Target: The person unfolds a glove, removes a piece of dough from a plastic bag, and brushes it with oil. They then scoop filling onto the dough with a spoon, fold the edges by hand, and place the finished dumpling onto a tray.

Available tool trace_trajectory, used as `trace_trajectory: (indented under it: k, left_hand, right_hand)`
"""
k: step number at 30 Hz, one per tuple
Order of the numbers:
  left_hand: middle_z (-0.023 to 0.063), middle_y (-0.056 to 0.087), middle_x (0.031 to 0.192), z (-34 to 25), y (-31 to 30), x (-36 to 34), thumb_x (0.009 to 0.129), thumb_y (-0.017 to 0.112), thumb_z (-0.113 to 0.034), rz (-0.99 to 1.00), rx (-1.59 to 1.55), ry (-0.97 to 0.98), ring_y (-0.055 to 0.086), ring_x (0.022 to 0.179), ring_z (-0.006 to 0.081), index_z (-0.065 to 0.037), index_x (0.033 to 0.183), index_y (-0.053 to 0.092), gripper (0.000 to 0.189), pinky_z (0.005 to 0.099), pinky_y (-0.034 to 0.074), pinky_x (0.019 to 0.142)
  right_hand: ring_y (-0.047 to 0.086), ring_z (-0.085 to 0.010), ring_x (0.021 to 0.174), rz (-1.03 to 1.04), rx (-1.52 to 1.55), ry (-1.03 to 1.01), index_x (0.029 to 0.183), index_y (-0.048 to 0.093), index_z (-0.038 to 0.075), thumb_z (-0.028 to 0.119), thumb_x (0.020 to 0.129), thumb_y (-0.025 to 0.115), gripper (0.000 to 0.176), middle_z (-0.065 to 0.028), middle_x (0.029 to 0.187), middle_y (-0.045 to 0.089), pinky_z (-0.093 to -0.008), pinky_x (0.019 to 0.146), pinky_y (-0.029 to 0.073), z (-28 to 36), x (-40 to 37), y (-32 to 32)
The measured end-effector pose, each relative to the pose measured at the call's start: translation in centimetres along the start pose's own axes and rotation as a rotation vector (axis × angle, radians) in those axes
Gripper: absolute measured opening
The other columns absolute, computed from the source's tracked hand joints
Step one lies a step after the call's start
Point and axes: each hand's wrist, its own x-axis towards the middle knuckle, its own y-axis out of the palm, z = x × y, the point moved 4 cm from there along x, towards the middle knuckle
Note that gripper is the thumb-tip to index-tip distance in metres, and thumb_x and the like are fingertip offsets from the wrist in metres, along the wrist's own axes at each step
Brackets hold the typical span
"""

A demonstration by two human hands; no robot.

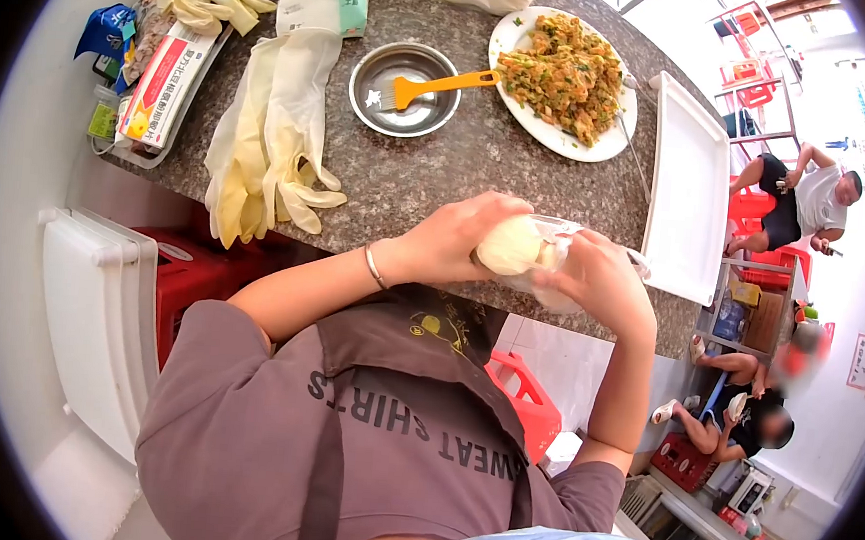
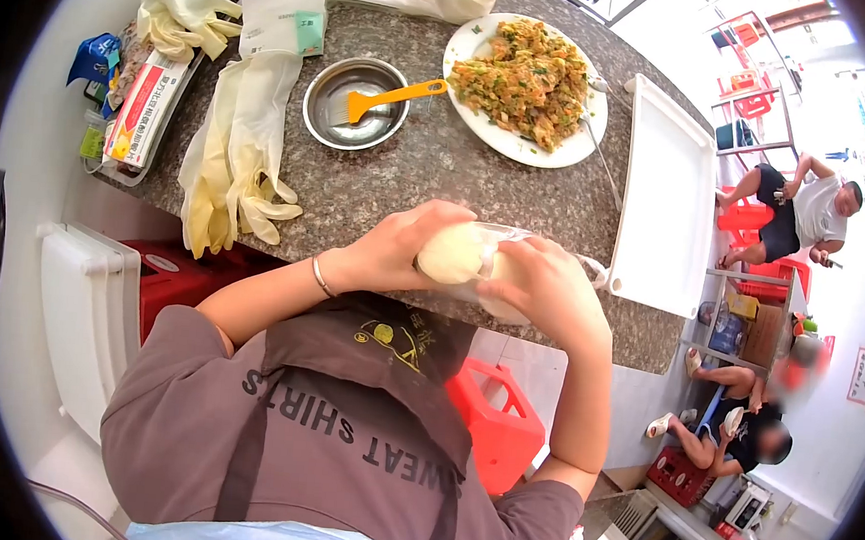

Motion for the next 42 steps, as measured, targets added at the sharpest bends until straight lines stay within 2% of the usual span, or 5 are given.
trace_trajectory:
  k: [8,19,28,33,42]
  left_hand:
    - [0.0164,0.056,0.122,-1.2,-1.8,-0.7,0.063,0.084,-0.016,0.165,-0.007,-0.027,0.059,0.110,0.0358,-0.009,0.132,0.047,0.078,0.0417,0.050,0.091]
    - [0.0178,0.054,0.124,-2.7,-4.2,-1.3,0.064,0.081,-0.013,0.189,0.072,-0.062,0.056,0.113,0.0376,-0.006,0.131,0.046,0.076,0.0414,0.049,0.093]
    - [0.0161,0.027,0.154,-3.7,-2.2,6.4,0.051,0.095,-0.032,0.181,-0.609,-0.178,0.026,0.144,0.0274,-0.005,0.151,0.014,0.132,0.0401,0.019,0.118]
    - [0.0098,0.057,0.120,-3.9,-0.4,9.7,0.065,0.087,-0.002,0.088,-0.660,-0.171,0.060,0.108,0.0178,-0.002,0.127,0.045,0.074,0.0301,0.051,0.092]
    - [0.0055,0.063,0.108,-1.1,-1.2,9.7,0.076,0.080,-0.003,0.094,-0.794,-0.216,0.062,0.100,0.0112,-0.001,0.115,0.053,0.047,0.0261,0.053,0.087]
  right_hand:
    - [0.059,-0.0316,0.106,0.246,-0.014,-0.085,0.107,0.069,0.008,0.042,0.069,0.079,0.052,-0.0123,0.118,0.057,-0.0400,0.090,0.048,1.2,-0.1,1.0]
    - [0.055,-0.0305,0.106,0.248,-0.121,-0.405,0.107,0.059,0.007,0.030,0.069,0.080,0.049,-0.0113,0.100,0.059,-0.0435,0.092,0.044,2.3,-2.0,1.4]
    - [0.063,-0.0255,0.094,-0.564,0.410,-0.180,0.104,0.064,0.001,0.022,0.068,0.084,0.046,-0.0116,0.098,0.063,-0.0355,0.085,0.050,-1.3,-1.1,-4.3]
    - [0.064,-0.0248,0.092,-0.725,0.358,-0.141,0.104,0.064,0.001,0.030,0.068,0.084,0.050,-0.0109,0.097,0.063,-0.0358,0.083,0.051,-0.8,-0.4,-4.0]
    - [0.066,-0.0220,0.093,-0.642,0.723,-0.165,0.108,0.065,-0.001,0.020,0.073,0.081,0.043,-0.0130,0.104,0.068,-0.0329,0.084,0.051,-2.1,0.3,-2.1]
